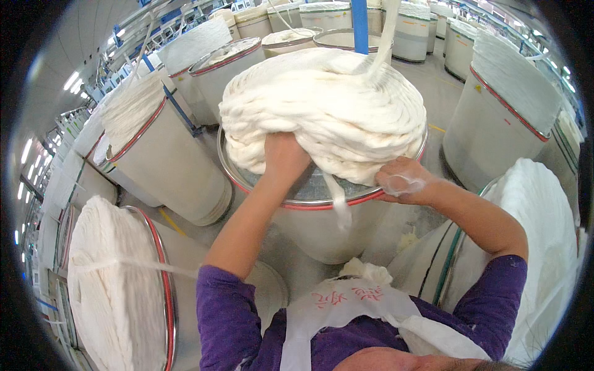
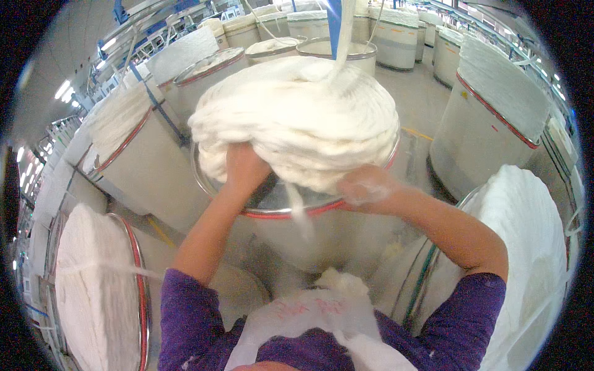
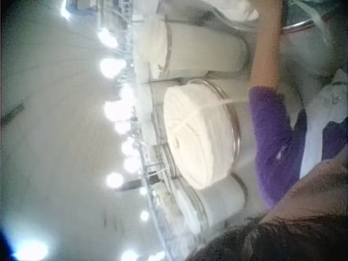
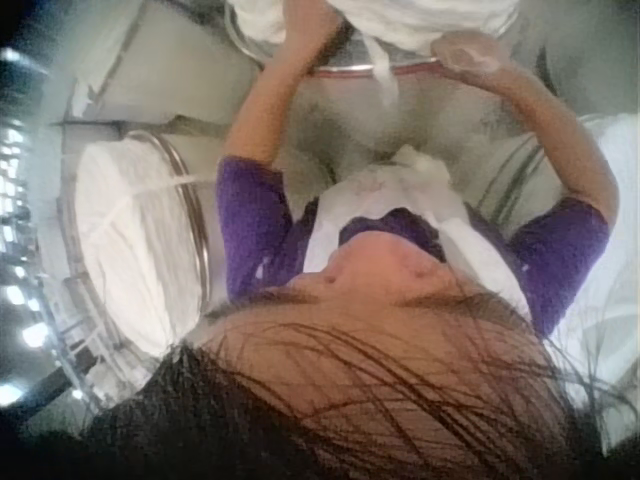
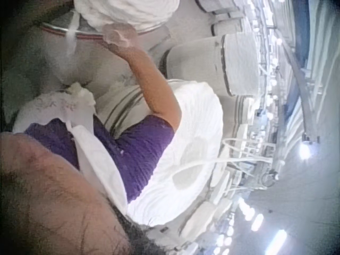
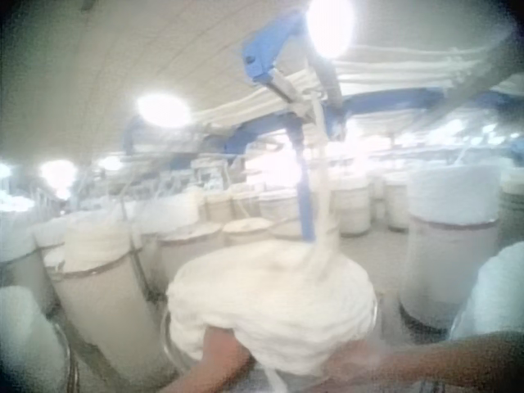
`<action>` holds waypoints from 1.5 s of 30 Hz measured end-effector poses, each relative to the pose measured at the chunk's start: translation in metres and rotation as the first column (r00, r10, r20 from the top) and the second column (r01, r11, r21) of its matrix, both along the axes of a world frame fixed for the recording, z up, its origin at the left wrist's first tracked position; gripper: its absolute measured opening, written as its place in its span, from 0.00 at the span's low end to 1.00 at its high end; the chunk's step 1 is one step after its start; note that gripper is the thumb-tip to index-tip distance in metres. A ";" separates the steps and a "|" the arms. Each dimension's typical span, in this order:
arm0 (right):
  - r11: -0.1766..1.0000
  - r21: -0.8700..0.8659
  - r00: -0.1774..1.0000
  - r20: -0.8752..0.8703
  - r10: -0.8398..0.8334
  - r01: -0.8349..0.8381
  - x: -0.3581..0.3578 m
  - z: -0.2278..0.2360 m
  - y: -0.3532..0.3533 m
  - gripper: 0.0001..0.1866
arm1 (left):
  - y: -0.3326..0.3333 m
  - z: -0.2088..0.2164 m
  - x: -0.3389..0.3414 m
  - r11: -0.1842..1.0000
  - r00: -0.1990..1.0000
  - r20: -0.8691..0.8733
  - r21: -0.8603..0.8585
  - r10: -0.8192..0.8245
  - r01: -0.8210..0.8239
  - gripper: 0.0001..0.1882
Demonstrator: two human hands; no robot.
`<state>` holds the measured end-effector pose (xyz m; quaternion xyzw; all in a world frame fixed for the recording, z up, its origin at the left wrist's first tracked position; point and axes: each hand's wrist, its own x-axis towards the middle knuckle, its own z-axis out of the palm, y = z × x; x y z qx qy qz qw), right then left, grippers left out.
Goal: The person pulls and arranges white textile roving from large cylindrical containers, then feeds the roving into a processing machine. The person uses both hands to guide the material through rollers and adjusts the machine components during operation.
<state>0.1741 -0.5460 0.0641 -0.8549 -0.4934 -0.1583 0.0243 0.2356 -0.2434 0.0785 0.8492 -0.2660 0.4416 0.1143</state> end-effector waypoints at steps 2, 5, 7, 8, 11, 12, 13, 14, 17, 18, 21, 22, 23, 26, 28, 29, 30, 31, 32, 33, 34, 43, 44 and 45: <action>0.999 0.042 0.999 -0.032 -0.018 0.020 -0.008 -0.006 0.013 0.19 | -0.001 0.002 0.006 0.997 0.999 -0.047 -0.074 0.009 -0.012 0.24; 0.990 -0.071 0.963 -0.233 -0.135 0.121 -0.028 -0.004 0.040 0.19 | 0.006 0.015 0.009 0.997 0.998 -0.032 -0.046 0.053 -0.054 0.21; 0.982 -0.119 0.878 -0.441 -0.184 0.146 -0.034 0.004 0.060 0.20 | 0.014 0.025 0.005 0.988 0.996 -0.053 -0.138 0.065 -0.072 0.16; 0.985 -0.097 0.815 -0.553 -0.170 0.140 -0.034 0.008 0.068 0.21 | 0.019 0.031 0.003 0.983 0.997 -0.015 -0.167 0.072 -0.073 0.13; 0.993 -0.054 0.645 -0.756 -0.106 0.101 -0.020 0.019 0.094 0.29 | 0.031 0.043 -0.007 0.976 0.994 0.058 -0.204 0.089 -0.076 0.10; 0.987 -0.040 0.688 -0.713 -0.136 0.154 -0.015 0.022 0.101 0.28 | 0.035 0.046 -0.011 0.977 0.994 0.069 -0.203 0.087 -0.072 0.10; 0.968 -0.081 0.710 -0.665 -0.230 0.237 -0.011 0.026 0.106 0.27 | 0.039 0.048 -0.014 0.977 0.993 0.083 -0.202 0.085 -0.067 0.10; 0.977 -0.092 0.864 -0.456 -0.211 0.190 -0.009 0.031 0.106 0.32 | 0.043 0.050 -0.018 0.967 0.995 -0.007 -0.235 0.101 -0.100 0.11; 0.954 0.069 0.855 -0.465 -0.228 0.291 -0.008 0.046 0.109 0.36 | 0.059 0.057 -0.032 0.948 0.952 -0.281 -0.251 0.123 -0.197 0.14; 0.963 0.061 0.814 -0.551 -0.186 0.261 -0.003 0.054 0.108 0.36 | 0.066 0.061 -0.036 0.953 0.926 -0.353 -0.211 0.131 -0.216 0.15; 0.971 0.148 0.878 -0.468 -0.098 0.187 0.010 0.066 0.113 0.35 | 0.076 0.069 -0.053 0.974 0.850 -0.526 -0.200 -0.018 -0.103 0.21; 0.961 0.142 0.867 -0.476 -0.144 0.238 0.015 0.065 0.115 0.34 | 0.077 0.068 -0.061 0.974 0.815 -0.571 -0.225 -0.098 -0.041 0.24; 0.950 0.161 0.865 -0.475 -0.164 0.269 0.019 0.062 0.117 0.32 | 0.078 0.066 -0.069 0.968 0.774 -0.613 -0.250 -0.159 0.001 0.26; 0.940 0.157 0.863 -0.465 -0.199 0.302 0.033 0.053 0.119 0.32 | 0.054 0.039 -0.081 0.999 0.716 -0.697 -0.044 -0.034 0.004 0.32; 0.930 0.197 0.841 -0.512 -0.173 0.311 0.038 0.048 0.118 0.31 | 0.039 0.016 -0.082 0.999 0.913 -0.407 -0.043 -0.023 0.006 0.32; 0.914 0.248 0.817 -0.560 -0.135 0.321 0.041 0.048 0.117 0.31 | 0.033 0.007 -0.080 0.999 0.974 -0.224 -0.045 -0.029 0.019 0.32; 0.897 0.309 0.802 -0.592 -0.079 0.316 0.043 0.049 0.117 0.30 | 0.029 0.000 -0.077 1.000 0.995 -0.102 0.007 -0.012 0.013 0.29; 0.894 0.294 0.776 -0.625 -0.087 0.337 0.045 0.051 0.116 0.30 | 0.027 -0.004 -0.074 0.999 0.988 -0.154 0.039 -0.014 0.020 0.27; 0.893 0.292 0.760 -0.645 -0.081 0.343 0.049 0.056 0.116 0.30 | 0.024 -0.006 -0.072 0.994 0.981 -0.196 0.109 -0.002 0.024 0.25; 0.874 0.312 0.759 -0.645 -0.092 0.372 0.054 0.061 0.119 0.27 | 0.023 -0.005 -0.071 0.980 0.958 -0.283 0.198 0.047 0.011 0.23; 0.843 0.242 0.697 -0.688 -0.201 0.481 0.058 0.066 0.121 0.25 | 0.021 -0.003 -0.072 0.962 0.948 -0.307 0.274 0.090 -0.003 0.20; 0.710 0.477 0.705 -0.708 -0.039 0.519 0.083 0.096 0.117 0.17 | -0.012 0.027 -0.115 0.975 0.782 -0.616 0.216 0.099 0.047 0.11; 0.689 0.481 0.660 -0.751 0.005 0.542 0.086 0.096 0.116 0.17 | -0.014 0.027 -0.115 0.981 0.740 -0.666 0.190 0.100 0.038 0.13; 0.700 0.436 0.640 -0.768 -0.039 0.566 0.088 0.096 0.116 0.18 | -0.015 0.028 -0.114 0.987 0.714 -0.696 0.154 0.082 0.037 0.15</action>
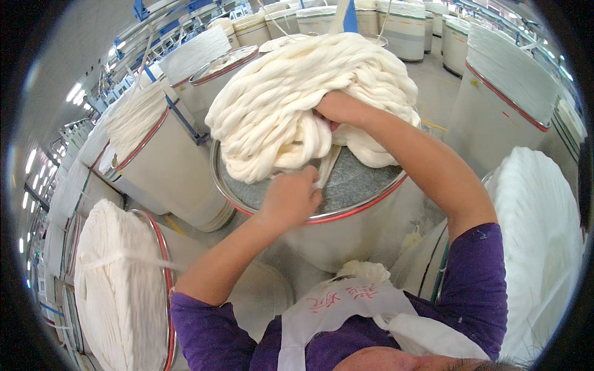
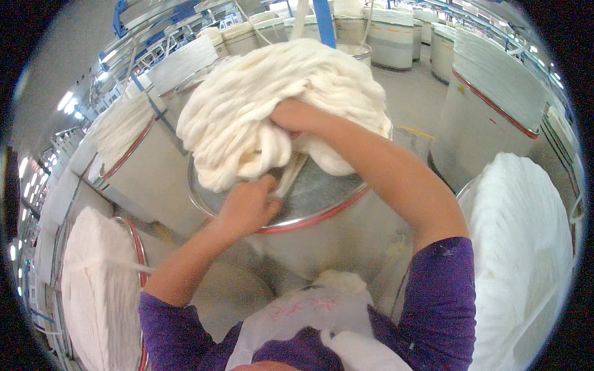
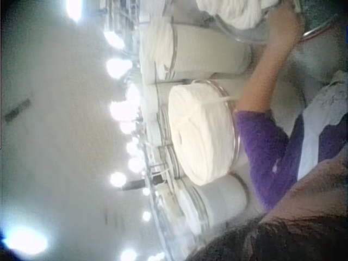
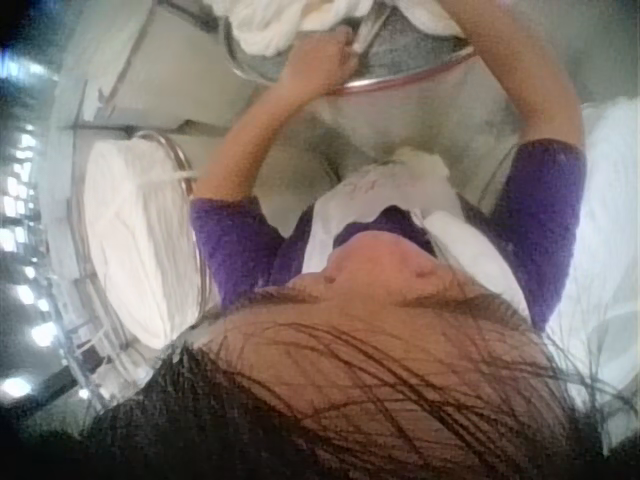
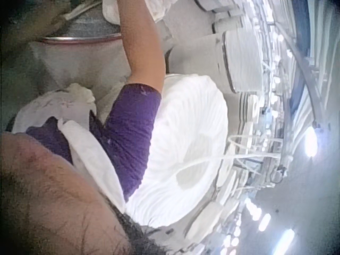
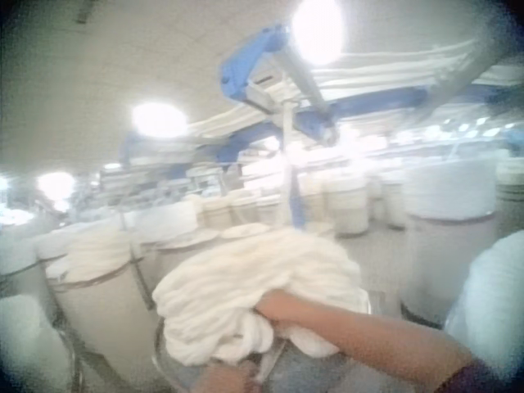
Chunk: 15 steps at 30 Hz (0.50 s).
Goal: The person pulls and arranges white textile roving from large cylindrical containers, then feeds the roving into a processing machine. The person uses both hands to guide the material through rollers and adjusts the machine components during operation.
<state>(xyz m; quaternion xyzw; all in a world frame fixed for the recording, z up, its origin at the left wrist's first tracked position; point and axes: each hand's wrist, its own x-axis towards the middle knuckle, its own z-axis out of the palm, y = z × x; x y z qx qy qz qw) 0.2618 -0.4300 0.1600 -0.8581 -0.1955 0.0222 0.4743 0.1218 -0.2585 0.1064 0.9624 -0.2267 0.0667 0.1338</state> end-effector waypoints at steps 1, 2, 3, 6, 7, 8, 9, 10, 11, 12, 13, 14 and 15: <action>1.000 -0.023 1.000 -0.016 0.018 -0.018 0.002 -0.001 0.000 0.18 | -0.001 0.000 0.002 1.000 0.999 0.047 0.009 0.022 -0.022 0.15; 0.999 -0.033 0.999 -0.048 0.022 -0.023 0.005 -0.002 -0.001 0.19 | -0.001 0.001 0.004 1.000 0.993 0.117 0.008 0.028 -0.029 0.16; 0.995 -0.092 0.999 0.011 0.032 -0.031 0.007 -0.004 -0.001 0.20 | -0.001 0.003 0.006 0.998 0.982 0.179 0.007 0.054 -0.056 0.16; 0.985 -0.153 0.990 0.106 0.096 -0.079 0.012 -0.010 -0.007 0.20 | 0.001 0.009 0.013 0.982 0.990 -0.029 -0.128 0.138 -0.140 0.19; 0.986 -0.120 0.984 0.122 0.130 -0.116 0.013 -0.012 -0.010 0.20 | 0.003 0.012 0.017 0.971 0.986 -0.072 -0.175 0.152 -0.162 0.19; 0.991 -0.073 0.991 0.070 0.116 -0.111 0.014 -0.014 -0.014 0.20 | 0.006 0.015 0.021 0.958 0.968 -0.170 -0.189 0.184 -0.215 0.19; 0.990 0.008 0.989 0.036 0.142 -0.142 0.015 -0.015 -0.017 0.20 | 0.010 0.017 0.025 0.941 0.952 -0.233 -0.225 0.199 -0.252 0.20; 0.991 -0.051 0.991 0.037 0.129 -0.127 0.016 -0.017 -0.020 0.20 | 0.014 0.018 0.030 0.936 0.938 -0.283 -0.228 0.199 -0.267 0.18; 0.986 -0.077 0.986 0.057 0.154 -0.149 0.017 -0.019 -0.022 0.21 | 0.019 0.018 0.034 0.929 0.936 -0.300 -0.257 0.185 -0.266 0.17; 0.980 -0.102 0.981 0.075 0.180 -0.172 0.019 -0.021 -0.024 0.21 | 0.026 0.017 0.039 0.921 0.933 -0.317 -0.285 0.171 -0.266 0.15; 0.971 -0.143 0.975 0.089 0.205 -0.191 0.020 -0.023 -0.024 0.22 | 0.032 0.016 0.043 0.942 0.960 -0.201 -0.234 0.196 -0.241 0.14; 0.960 -0.182 0.967 0.101 0.232 -0.212 0.021 -0.024 -0.024 0.23 | 0.038 0.014 0.045 0.959 0.974 -0.082 -0.177 0.212 -0.224 0.12; 0.955 -0.235 0.975 0.085 0.205 -0.180 0.022 -0.025 -0.022 0.23 | 0.044 0.013 0.048 0.972 0.976 0.024 -0.101 0.218 -0.214 0.11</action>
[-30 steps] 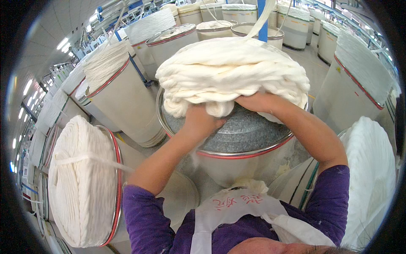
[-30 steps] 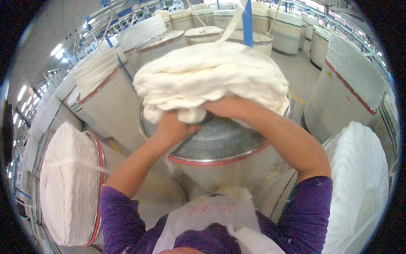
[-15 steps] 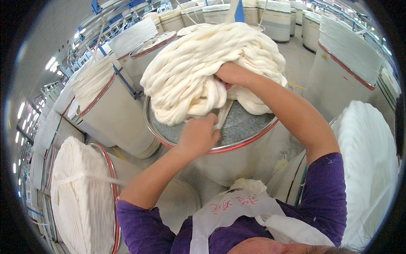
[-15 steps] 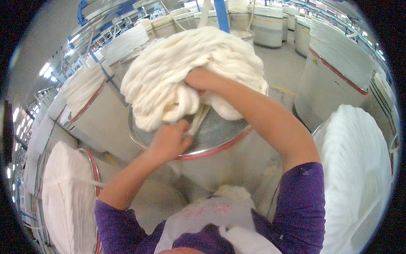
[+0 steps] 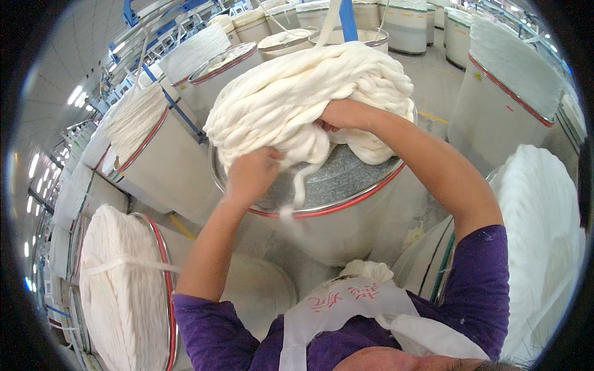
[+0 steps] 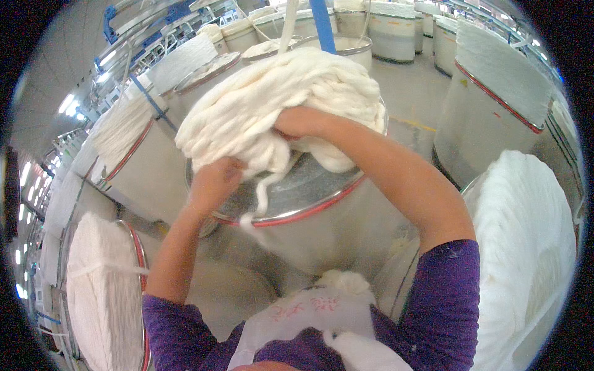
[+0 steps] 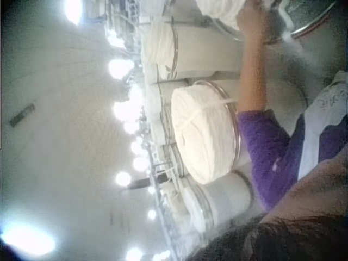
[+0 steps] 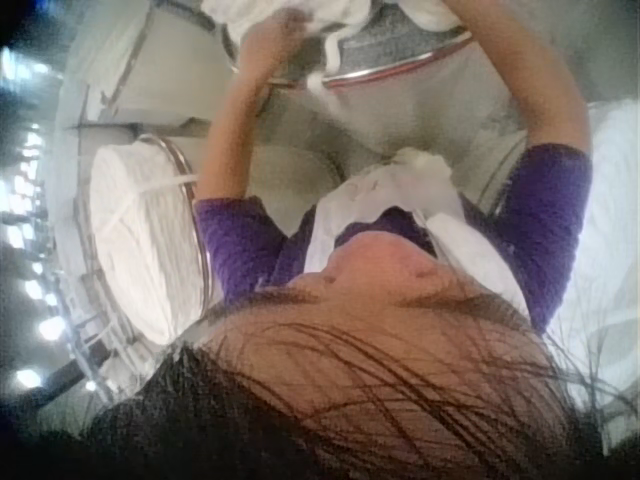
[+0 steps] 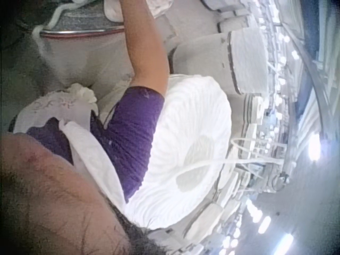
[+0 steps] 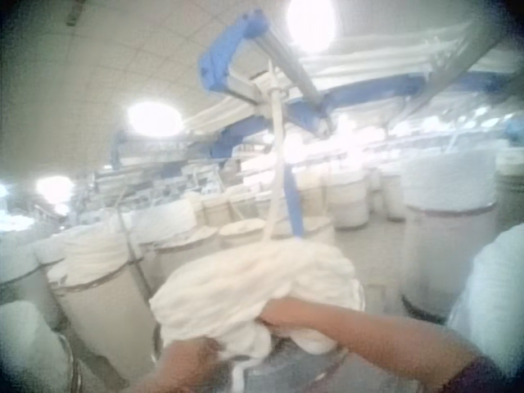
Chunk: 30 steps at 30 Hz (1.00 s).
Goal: The person pulls and arranges white textile roving from large cylindrical containers, then feeds the roving into a processing machine. The person uses both hands to guide the material through rollers and adjusts the machine components during operation.
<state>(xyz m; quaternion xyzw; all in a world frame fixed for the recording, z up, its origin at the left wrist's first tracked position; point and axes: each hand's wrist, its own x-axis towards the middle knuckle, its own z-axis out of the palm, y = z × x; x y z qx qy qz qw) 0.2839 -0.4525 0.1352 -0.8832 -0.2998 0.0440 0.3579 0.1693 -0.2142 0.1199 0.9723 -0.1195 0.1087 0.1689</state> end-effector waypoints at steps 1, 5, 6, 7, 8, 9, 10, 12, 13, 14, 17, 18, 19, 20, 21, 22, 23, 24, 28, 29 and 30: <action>0.996 0.081 0.999 -0.033 0.029 -0.026 0.000 0.000 0.002 0.23 | 0.004 0.000 0.000 0.995 0.993 0.107 0.084 0.046 -0.055 0.10; 0.969 0.220 0.975 -0.212 -0.065 0.113 0.001 0.006 0.013 0.23 | 0.001 -0.002 -0.012 0.930 0.918 0.396 0.328 0.026 -0.168 0.08; 0.958 0.239 0.961 -0.258 -0.095 0.159 0.001 0.010 0.017 0.23 | -0.007 -0.005 -0.020 0.949 0.940 0.342 0.297 -0.002 -0.106 0.09; 0.960 0.224 0.960 -0.260 -0.105 0.166 0.001 0.014 0.020 0.23 | -0.016 -0.009 -0.024 0.964 0.946 0.323 0.263 -0.039 -0.050 0.09; 0.959 0.215 0.955 -0.271 -0.122 0.183 0.002 0.019 0.023 0.23 | -0.028 -0.014 -0.026 0.970 0.968 0.232 0.240 -0.093 0.036 0.10; 0.958 0.219 0.951 -0.286 -0.117 0.184 0.002 0.022 0.024 0.23 | -0.039 -0.021 -0.027 0.971 0.973 0.178 0.210 -0.150 0.111 0.10; 0.966 0.186 0.958 -0.258 -0.127 0.178 0.003 0.026 0.026 0.23 | -0.047 -0.026 -0.025 0.968 0.970 0.130 0.175 -0.205 0.181 0.10; 0.963 0.201 0.951 -0.288 -0.117 0.180 0.004 0.031 0.027 0.23 | -0.054 -0.034 -0.013 0.956 0.940 0.271 0.261 -0.205 0.133 0.10; 0.960 0.211 0.947 -0.302 -0.114 0.183 0.004 0.032 0.026 0.23 | -0.055 -0.037 -0.006 0.947 0.917 0.339 0.303 -0.211 0.106 0.10; 0.959 0.215 0.945 -0.304 -0.116 0.187 0.005 0.033 0.026 0.24 | -0.054 -0.039 0.000 0.942 0.925 0.310 0.314 -0.219 0.118 0.10; 0.957 0.222 0.947 -0.300 -0.115 0.186 0.007 0.030 0.024 0.26 | -0.049 -0.043 0.015 0.921 0.941 0.227 0.355 -0.253 0.162 0.10; 0.959 0.222 0.951 -0.291 -0.108 0.176 0.007 0.029 0.024 0.27 | -0.049 -0.045 0.017 0.909 0.942 0.202 0.375 -0.269 0.180 0.09; 0.957 0.221 0.951 -0.286 -0.120 0.187 0.008 0.027 0.024 0.28 | -0.051 -0.045 0.019 0.898 0.936 0.207 0.400 -0.284 0.184 0.09; 0.955 0.238 0.953 -0.282 -0.109 0.179 0.008 0.026 0.024 0.28 | -0.053 -0.046 0.018 0.863 0.926 0.223 0.477 -0.304 0.169 0.09; 0.948 0.254 0.952 -0.283 -0.117 0.192 0.009 0.025 0.023 0.29 | -0.057 -0.046 0.018 0.823 0.907 0.267 0.552 -0.327 0.134 0.09; 0.944 0.259 0.947 -0.297 -0.124 0.204 0.010 0.025 0.023 0.30 | -0.062 -0.045 0.017 0.772 0.879 0.296 0.624 -0.374 0.119 0.08; 0.945 0.264 0.947 -0.300 -0.112 0.195 0.011 0.025 0.023 0.30 | -0.066 -0.043 0.017 0.762 0.872 0.300 0.636 -0.386 0.118 0.09; 0.948 0.260 0.944 -0.316 -0.097 0.185 0.013 0.025 0.023 0.30 | -0.070 -0.041 0.017 0.745 0.860 0.292 0.651 -0.418 0.142 0.10; 0.950 0.232 0.929 -0.351 -0.118 0.208 0.017 0.028 0.023 0.28 | -0.086 -0.026 0.016 0.910 0.926 0.187 0.325 -0.329 0.258 0.11; 0.951 0.237 0.932 -0.345 -0.110 0.200 0.018 0.030 0.024 0.28 | -0.089 -0.023 0.017 0.954 0.958 0.110 0.171 -0.266 0.245 0.11; 0.950 0.238 0.931 -0.347 -0.111 0.202 0.019 0.031 0.024 0.28 | -0.093 -0.020 0.019 0.973 0.972 0.043 0.010 -0.229 0.229 0.11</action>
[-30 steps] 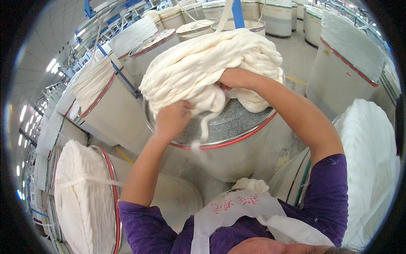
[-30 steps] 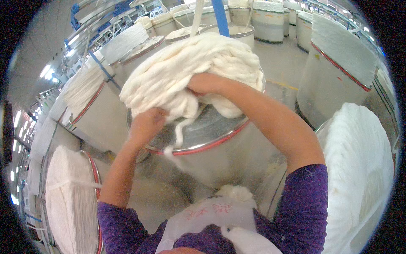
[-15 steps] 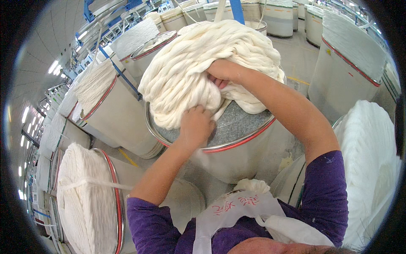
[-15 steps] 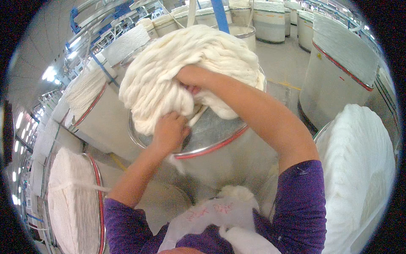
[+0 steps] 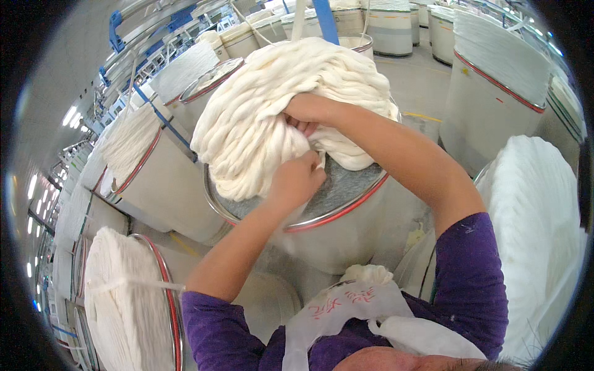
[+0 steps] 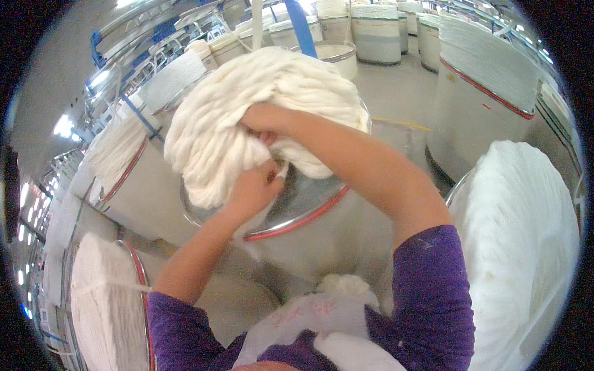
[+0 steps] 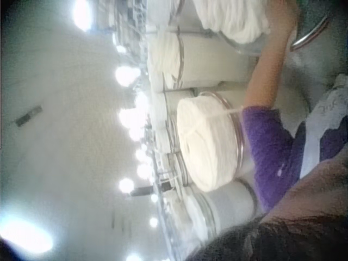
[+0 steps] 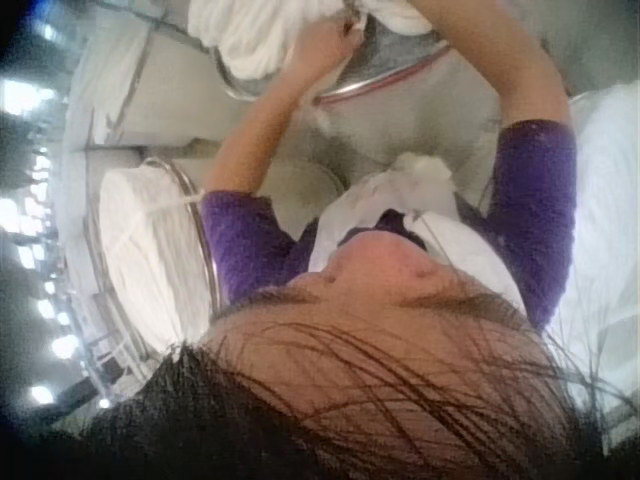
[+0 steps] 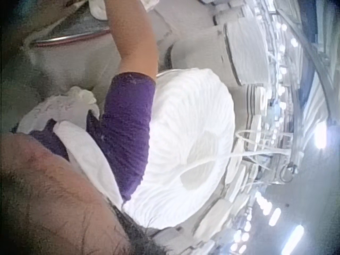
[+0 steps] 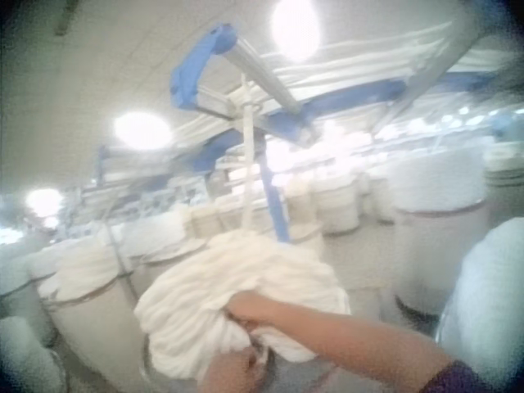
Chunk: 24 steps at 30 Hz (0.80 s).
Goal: The person pulls and arranges white textile roving from large cylindrical containers, then feeds the roving into a processing machine. The person uses both hands to guide the material through rollers and adjusts the machine components during operation.
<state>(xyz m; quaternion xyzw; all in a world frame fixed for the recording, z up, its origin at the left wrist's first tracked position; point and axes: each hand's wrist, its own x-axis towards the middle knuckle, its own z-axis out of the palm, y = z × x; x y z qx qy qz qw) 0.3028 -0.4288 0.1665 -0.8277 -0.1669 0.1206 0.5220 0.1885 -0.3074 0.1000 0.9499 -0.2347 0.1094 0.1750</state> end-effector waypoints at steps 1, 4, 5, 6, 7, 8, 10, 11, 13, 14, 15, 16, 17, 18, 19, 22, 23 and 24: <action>1.000 -0.002 1.000 -0.012 -0.007 0.007 0.001 0.002 0.000 0.28 | -0.003 0.002 0.002 0.988 0.995 -0.097 -0.151 0.012 -0.026 0.11; 1.000 0.008 0.999 0.031 0.017 -0.017 0.002 0.007 -0.001 0.29 | -0.009 0.006 0.011 0.974 0.993 -0.114 -0.223 0.014 -0.040 0.12; 1.000 0.009 0.999 0.030 0.025 -0.025 0.002 0.008 -0.002 0.29 | -0.010 0.006 0.015 0.985 0.999 -0.041 -0.170 0.004 -0.011 0.12; 0.999 -0.004 0.999 0.031 0.033 -0.033 0.002 0.010 -0.003 0.29 | -0.010 0.007 0.018 0.992 0.999 0.045 -0.126 -0.016 0.022 0.13; 0.999 -0.020 0.999 0.023 0.035 -0.035 0.002 0.011 -0.003 0.30 | -0.009 0.008 0.022 0.995 0.991 0.129 -0.081 -0.039 0.050 0.13; 0.999 -0.036 0.999 0.013 0.037 -0.037 0.002 0.012 -0.003 0.30 | -0.008 0.010 0.026 0.990 0.999 0.028 -0.140 -0.018 0.022 0.14; 0.999 -0.049 1.000 -0.012 0.006 -0.006 0.003 0.012 -0.003 0.29 | -0.008 0.015 0.033 0.967 0.984 -0.177 -0.246 0.014 -0.058 0.14; 0.999 -0.052 1.000 -0.020 -0.013 0.012 0.004 0.011 -0.002 0.29 | -0.008 0.019 0.036 0.934 0.960 -0.276 -0.351 -0.038 -0.064 0.15; 0.999 -0.050 1.000 -0.019 -0.017 0.016 0.006 0.010 -0.002 0.27 | -0.011 0.026 0.039 0.841 0.874 -0.467 -0.520 -0.136 -0.147 0.16; 0.999 -0.048 1.000 -0.018 -0.019 0.018 0.007 0.009 -0.002 0.27 | -0.012 0.029 0.040 0.822 0.872 -0.460 -0.553 -0.165 -0.136 0.17; 0.998 -0.059 1.000 -0.006 -0.020 0.019 0.009 0.008 -0.002 0.26 | -0.014 0.033 0.041 0.806 0.863 -0.475 -0.571 -0.172 -0.154 0.17; 0.997 -0.069 1.000 0.006 -0.020 0.020 0.010 0.007 -0.003 0.26 | -0.015 0.037 0.042 0.790 0.856 -0.477 -0.595 -0.198 -0.149 0.18; 0.997 -0.079 1.000 0.019 -0.019 0.021 0.012 0.007 -0.003 0.25 | -0.017 0.041 0.043 0.835 0.861 -0.479 -0.534 -0.169 -0.133 0.18; 0.995 -0.099 0.998 0.069 0.008 -0.002 0.014 0.007 -0.003 0.25 | -0.017 0.046 0.046 0.874 0.868 -0.469 -0.476 -0.162 -0.094 0.18; 0.993 -0.119 0.992 0.120 0.037 -0.022 0.016 0.008 -0.004 0.26 | -0.018 0.051 0.048 0.906 0.881 -0.448 -0.420 -0.152 -0.057 0.19; 0.984 -0.170 0.968 0.236 0.091 -0.051 0.022 0.012 -0.004 0.22 | -0.022 0.060 0.053 0.938 0.923 -0.300 -0.315 -0.241 0.142 0.18; 0.982 -0.180 0.958 0.270 0.098 -0.050 0.023 0.013 -0.004 0.20 | -0.024 0.061 0.052 0.963 0.957 -0.202 -0.212 -0.210 0.166 0.17; 0.979 -0.192 0.972 0.209 0.104 -0.064 0.024 0.014 -0.005 0.22 | -0.028 0.059 0.050 0.978 0.977 -0.097 -0.107 -0.188 0.178 0.16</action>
